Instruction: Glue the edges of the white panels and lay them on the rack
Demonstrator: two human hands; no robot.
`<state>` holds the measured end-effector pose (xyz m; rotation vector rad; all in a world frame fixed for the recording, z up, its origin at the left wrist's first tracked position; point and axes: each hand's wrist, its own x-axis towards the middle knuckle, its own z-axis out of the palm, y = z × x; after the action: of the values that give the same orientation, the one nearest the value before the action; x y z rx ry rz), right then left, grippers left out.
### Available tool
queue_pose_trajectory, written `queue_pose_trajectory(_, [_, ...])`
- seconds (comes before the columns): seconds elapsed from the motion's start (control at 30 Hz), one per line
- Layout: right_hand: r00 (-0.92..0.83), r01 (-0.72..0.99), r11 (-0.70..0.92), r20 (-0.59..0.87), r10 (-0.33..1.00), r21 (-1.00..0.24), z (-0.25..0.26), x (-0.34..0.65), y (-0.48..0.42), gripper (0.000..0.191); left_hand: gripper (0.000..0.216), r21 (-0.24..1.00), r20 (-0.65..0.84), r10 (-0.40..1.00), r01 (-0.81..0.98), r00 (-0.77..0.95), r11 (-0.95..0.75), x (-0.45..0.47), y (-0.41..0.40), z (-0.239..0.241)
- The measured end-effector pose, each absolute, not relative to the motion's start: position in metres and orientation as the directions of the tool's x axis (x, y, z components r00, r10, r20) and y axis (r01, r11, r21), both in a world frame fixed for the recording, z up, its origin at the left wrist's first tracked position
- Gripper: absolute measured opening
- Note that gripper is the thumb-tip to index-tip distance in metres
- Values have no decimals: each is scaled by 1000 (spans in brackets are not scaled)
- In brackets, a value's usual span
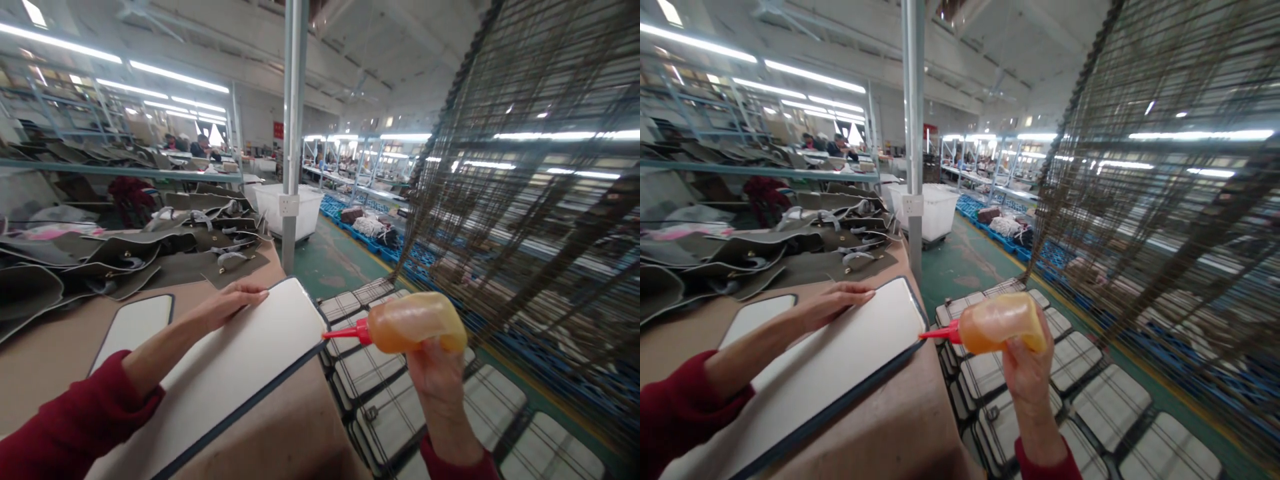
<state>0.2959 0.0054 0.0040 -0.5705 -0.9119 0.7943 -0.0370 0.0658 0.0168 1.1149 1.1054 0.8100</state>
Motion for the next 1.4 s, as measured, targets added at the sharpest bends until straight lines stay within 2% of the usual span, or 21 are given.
queue_pose_trajectory(0.23, [465, -408, 601, 411, 785, -687, -1, 287, 17, 54, 35, 954, -261, 940, -94, 219, 286, -37, 66, 3])
queue_pose_trajectory(0.5, [531, -343, 651, 432, 729, -677, 3, 277, 36, 47, 46, 947, -244, 954, -171, 173, 274, -37, 64, -8])
queue_pose_trajectory(1.07, [425, -461, 565, 388, 818, -684, 4, 264, 45, 37, 47, 929, -267, 950, -217, 163, 299, -47, 66, -20])
queue_pose_trajectory(1.4, [382, -435, 549, 406, 830, -713, 6, 256, 39, 35, 37, 928, -266, 953, -229, 146, 294, -50, 67, -17])
